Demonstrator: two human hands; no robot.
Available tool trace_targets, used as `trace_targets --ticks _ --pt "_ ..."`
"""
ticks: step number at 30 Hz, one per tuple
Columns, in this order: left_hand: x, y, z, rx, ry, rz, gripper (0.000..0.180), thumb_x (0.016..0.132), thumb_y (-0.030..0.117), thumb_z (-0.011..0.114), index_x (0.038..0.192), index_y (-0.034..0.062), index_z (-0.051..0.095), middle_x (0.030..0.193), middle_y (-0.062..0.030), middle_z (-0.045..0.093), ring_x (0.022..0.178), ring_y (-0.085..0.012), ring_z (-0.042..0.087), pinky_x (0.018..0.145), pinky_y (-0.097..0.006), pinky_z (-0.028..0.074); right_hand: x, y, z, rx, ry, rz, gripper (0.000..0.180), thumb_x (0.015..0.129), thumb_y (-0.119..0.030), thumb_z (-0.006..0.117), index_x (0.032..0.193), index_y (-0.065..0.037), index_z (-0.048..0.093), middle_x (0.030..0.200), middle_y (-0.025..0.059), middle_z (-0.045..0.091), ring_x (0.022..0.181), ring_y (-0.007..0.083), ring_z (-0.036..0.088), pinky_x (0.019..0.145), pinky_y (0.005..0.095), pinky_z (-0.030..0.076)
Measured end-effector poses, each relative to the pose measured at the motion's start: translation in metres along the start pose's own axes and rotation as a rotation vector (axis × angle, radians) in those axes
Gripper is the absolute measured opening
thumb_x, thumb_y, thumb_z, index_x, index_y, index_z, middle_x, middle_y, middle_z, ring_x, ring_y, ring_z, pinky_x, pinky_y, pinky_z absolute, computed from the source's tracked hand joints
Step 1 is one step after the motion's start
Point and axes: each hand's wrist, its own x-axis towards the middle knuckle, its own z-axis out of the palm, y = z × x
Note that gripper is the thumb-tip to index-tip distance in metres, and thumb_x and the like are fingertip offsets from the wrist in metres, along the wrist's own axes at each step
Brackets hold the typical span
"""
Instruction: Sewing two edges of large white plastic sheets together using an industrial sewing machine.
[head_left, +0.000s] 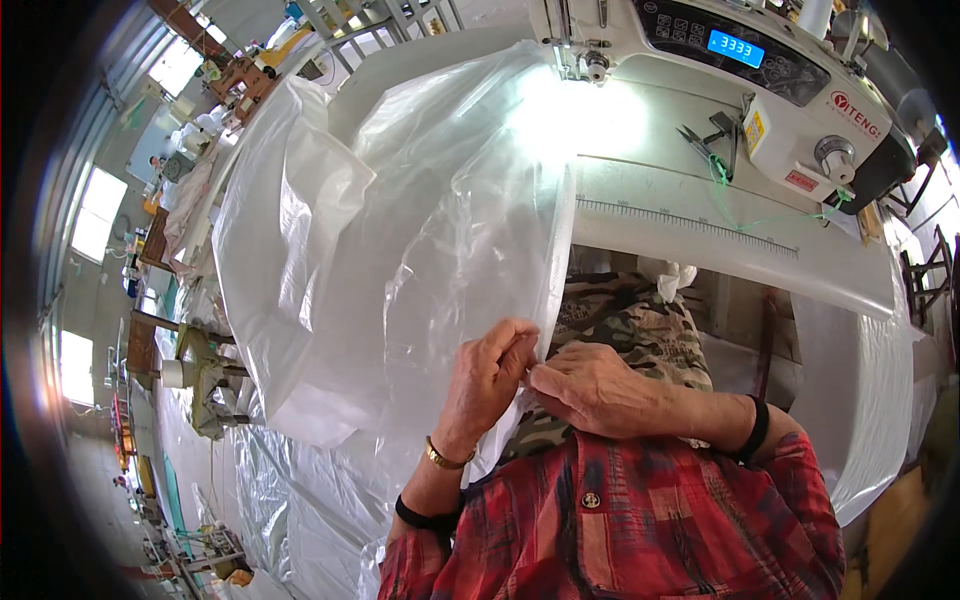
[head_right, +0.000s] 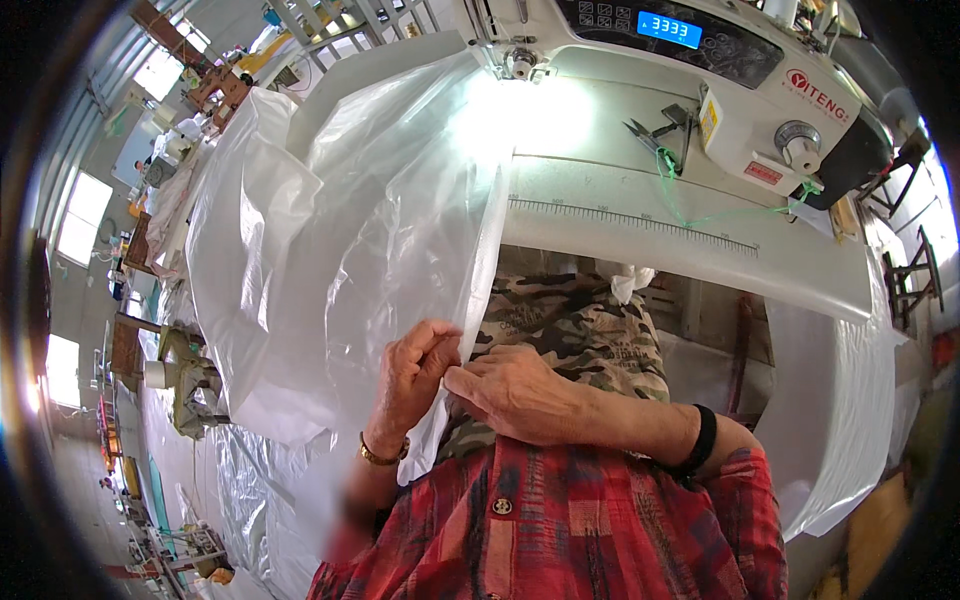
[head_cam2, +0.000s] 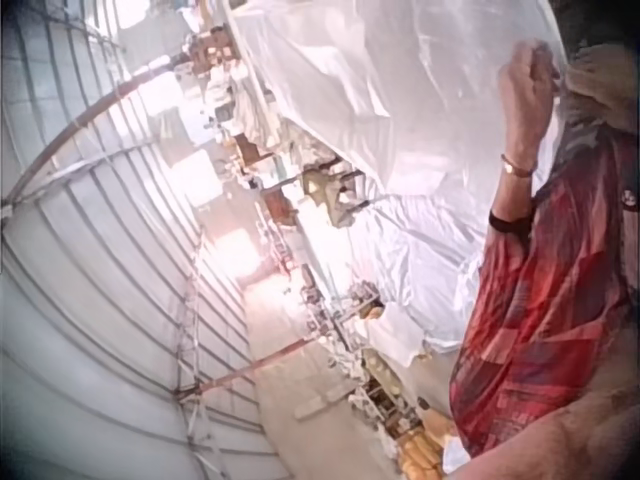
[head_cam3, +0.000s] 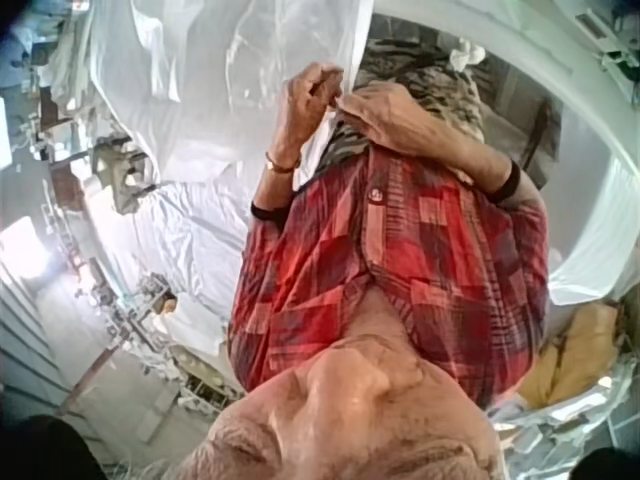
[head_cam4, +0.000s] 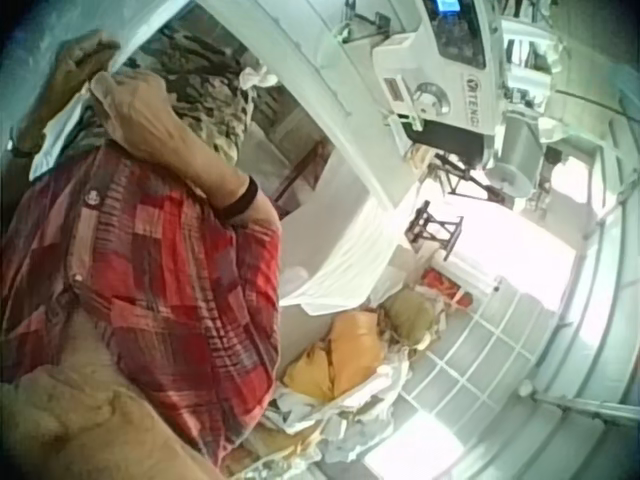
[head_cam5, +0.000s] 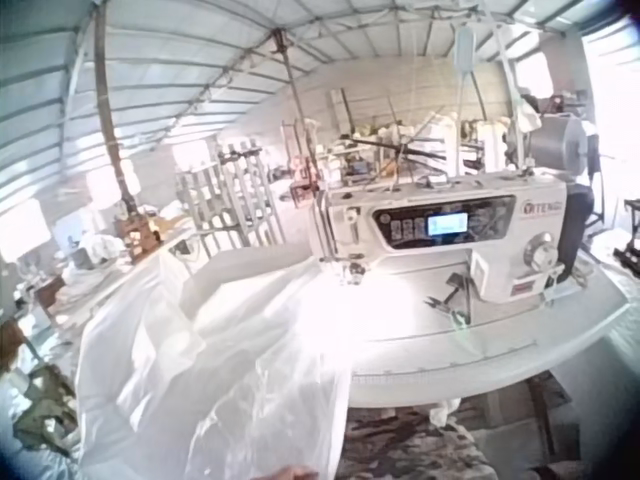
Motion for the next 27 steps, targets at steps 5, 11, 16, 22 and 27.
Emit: trace_targets --ticks 5,11,16,22,27 --pt "0.002 -0.006 -0.008 0.128 -0.068 0.079 0.014 0.097 0.011 0.058 0.101 -0.0005 0.063 0.070 -0.0058 0.063 0.064 -0.0153 0.060 0.059 -0.029 0.046 0.008 -0.001 0.011 -0.086 -0.047 0.002 0.021 0.079 -0.008 0.064 0.094 -0.003 0.050 0.080 0.0114 0.061 0.079 0.0313 0.066 0.069 0.0407 0.051" --pt "0.009 -0.016 -0.016 -0.085 -0.113 0.125 0.016 0.097 0.014 0.061 0.094 -0.0007 0.065 0.072 -0.0011 0.059 0.068 -0.0106 0.055 0.059 -0.025 0.043 0.019 -0.011 0.009 -0.277 -0.108 -0.044 0.019 0.079 -0.009 0.062 0.096 -0.002 0.057 0.083 0.0090 0.062 0.083 0.0272 0.065 0.072 0.0382 0.051" --pt "0.016 -0.027 -0.024 -0.291 -0.184 -0.082 0.019 0.093 0.017 0.068 0.089 -0.0014 0.065 0.071 0.0037 0.057 0.069 -0.0026 0.049 0.058 -0.022 0.042 0.025 -0.003 0.011 -0.421 -0.136 -0.130 0.018 0.081 -0.010 0.058 0.098 -0.004 0.061 0.088 0.0072 0.063 0.087 0.0236 0.064 0.075 0.0360 0.051" --pt "0.014 0.012 -0.057 0.090 0.136 0.048 0.009 0.093 0.004 0.063 0.090 -0.0038 0.066 0.065 0.0070 0.050 0.058 -0.0004 0.037 0.049 -0.021 0.027 0.025 0.053 0.007 0.308 0.464 0.390 0.022 0.088 -0.011 0.057 0.109 -0.005 0.060 0.093 0.0140 0.065 0.086 0.0312 0.067 0.075 0.0420 0.053" --pt "0.033 0.080 -0.058 0.341 0.003 0.245 0.012 0.095 0.007 0.059 0.094 -0.0031 0.065 0.067 -0.0002 0.053 0.060 -0.0056 0.043 0.055 -0.023 0.035 0.116 0.066 0.007 -0.228 0.100 0.080 0.016 0.078 -0.009 0.063 0.094 -0.005 0.066 0.099 0.0134 0.067 0.089 0.0323 0.068 0.078 0.0472 0.053"
